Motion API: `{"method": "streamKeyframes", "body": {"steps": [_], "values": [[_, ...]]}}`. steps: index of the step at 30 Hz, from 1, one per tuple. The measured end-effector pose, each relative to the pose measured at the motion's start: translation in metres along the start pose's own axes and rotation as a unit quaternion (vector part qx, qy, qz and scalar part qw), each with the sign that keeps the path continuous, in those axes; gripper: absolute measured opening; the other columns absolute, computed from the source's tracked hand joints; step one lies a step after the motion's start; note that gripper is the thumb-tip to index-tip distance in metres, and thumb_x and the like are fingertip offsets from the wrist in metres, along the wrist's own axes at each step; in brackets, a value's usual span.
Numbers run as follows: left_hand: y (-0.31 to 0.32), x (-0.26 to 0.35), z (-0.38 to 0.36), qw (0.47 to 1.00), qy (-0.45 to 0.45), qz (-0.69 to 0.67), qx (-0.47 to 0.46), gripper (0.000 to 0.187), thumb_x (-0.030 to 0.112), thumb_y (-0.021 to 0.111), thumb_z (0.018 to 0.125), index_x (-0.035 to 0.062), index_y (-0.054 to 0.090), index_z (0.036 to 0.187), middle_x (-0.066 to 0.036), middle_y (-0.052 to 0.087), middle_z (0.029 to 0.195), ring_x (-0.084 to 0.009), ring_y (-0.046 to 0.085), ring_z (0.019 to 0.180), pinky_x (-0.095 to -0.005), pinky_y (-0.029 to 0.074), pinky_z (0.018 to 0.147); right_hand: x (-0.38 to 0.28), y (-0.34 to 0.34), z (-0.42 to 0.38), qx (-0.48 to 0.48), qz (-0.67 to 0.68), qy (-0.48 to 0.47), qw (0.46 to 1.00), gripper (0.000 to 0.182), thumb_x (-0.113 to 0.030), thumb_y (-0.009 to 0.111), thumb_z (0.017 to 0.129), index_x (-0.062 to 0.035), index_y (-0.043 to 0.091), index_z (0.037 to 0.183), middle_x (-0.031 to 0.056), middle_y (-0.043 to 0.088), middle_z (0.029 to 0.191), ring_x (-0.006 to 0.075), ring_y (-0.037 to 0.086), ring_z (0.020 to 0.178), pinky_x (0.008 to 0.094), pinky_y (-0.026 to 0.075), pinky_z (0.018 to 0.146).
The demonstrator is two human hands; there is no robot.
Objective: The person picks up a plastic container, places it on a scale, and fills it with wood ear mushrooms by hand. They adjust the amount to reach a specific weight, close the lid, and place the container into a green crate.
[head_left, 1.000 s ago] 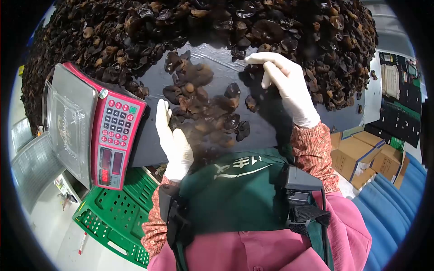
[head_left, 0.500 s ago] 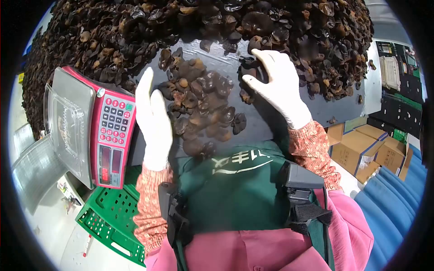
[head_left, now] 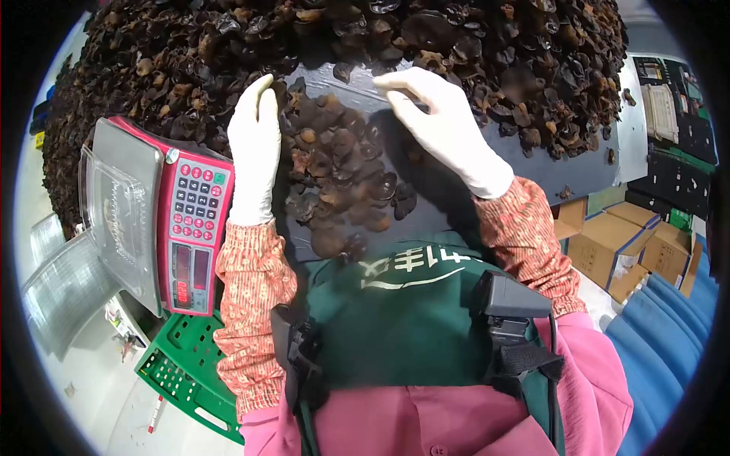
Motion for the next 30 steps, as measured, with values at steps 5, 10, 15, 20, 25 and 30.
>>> {"method": "streamKeyframes", "body": {"steps": [5, 10, 15, 20, 25, 30], "values": [[-0.007, -0.016, -0.004, 0.999, -0.034, -0.014, 0.001, 0.033, 0.01, 0.049, 0.104, 0.0003, 0.064, 0.132, -0.019, 0.069, 0.128, -0.0298, 0.066, 0.119, -0.0375, 0.048, 0.105, -0.031, 0.06, 0.051, 0.025, -0.115, -0.144, 0.983, 0.018, -0.023, 0.069, 0.088, -0.0113, 0.071, 0.101, 0.0089, 0.069, 0.094, 0.0276, 0.068, 0.094, 0.042, 0.055, 0.081], [-0.012, -0.01, -0.017, 0.999, -0.037, -0.022, -0.009, 0.035, 0.008, 0.048, 0.104, -0.0002, 0.062, 0.135, -0.019, 0.068, 0.131, -0.0293, 0.065, 0.121, -0.0372, 0.048, 0.106, -0.02, 0.108, 0.067, -0.082, -0.252, -0.142, 0.954, 0.022, -0.029, 0.07, 0.083, -0.0105, 0.071, 0.094, 0.0122, 0.069, 0.095, 0.0297, 0.069, 0.094, 0.0439, 0.055, 0.08], [-0.012, -0.011, -0.02, 0.997, -0.058, -0.058, -0.011, 0.036, 0.005, 0.048, 0.104, -0.0005, 0.06, 0.138, -0.018, 0.067, 0.133, -0.0261, 0.064, 0.124, -0.0349, 0.046, 0.109, -0.003, 0.029, 0.045, -0.071, 0.108, 0.051, 0.99, 0.024, -0.021, 0.074, 0.086, -0.0043, 0.069, 0.102, 0.0081, 0.07, 0.09, 0.0178, 0.068, 0.083, 0.031, 0.054, 0.078], [-0.008, -0.012, -0.011, 0.995, -0.07, -0.068, -0.027, 0.036, 0.007, 0.049, 0.105, 0.0013, 0.062, 0.138, -0.014, 0.068, 0.133, -0.0207, 0.064, 0.124, -0.0322, 0.047, 0.108, -0.005, -0.078, -0.045, -0.163, 0.016, 0.163, 0.973, 0.016, -0.011, 0.072, 0.087, -0.003, 0.061, 0.095, 0.0024, 0.062, 0.089, 0.0111, 0.058, 0.086, 0.0272, 0.049, 0.082], [0.002, -0.004, -0.001, 0.999, 0.022, 0.003, -0.029, 0.034, 0.013, 0.057, 0.102, 0.0022, 0.064, 0.134, -0.018, 0.07, 0.128, -0.0266, 0.068, 0.117, -0.0351, 0.051, 0.103, 0.005, -0.159, -0.147, -0.276, -0.369, 0.236, 0.856, 0.03, -0.013, 0.078, 0.08, -0.0042, 0.067, 0.107, 0.0116, 0.068, 0.099, 0.0284, 0.07, 0.092, 0.0392, 0.055, 0.082], [0.021, 0.016, -0.001, 0.989, 0.088, 0.049, -0.108, 0.034, 0.018, 0.063, 0.1, 0.0034, 0.067, 0.131, -0.016, 0.071, 0.123, -0.031, 0.068, 0.112, -0.0379, 0.052, 0.099, -0.013, -0.136, -0.11, -0.146, -0.274, 0.157, 0.938, 0.038, -0.017, 0.072, 0.092, -0.0061, 0.067, 0.128, 0.0147, 0.071, 0.12, 0.0304, 0.069, 0.108, 0.0368, 0.054, 0.095]]}}
Point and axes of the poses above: each hand's wrist, its own z-axis towards the middle knuckle, its own y-axis out of the palm, x = y × z, the point moved 9 cm from there along z, towards the middle knuckle
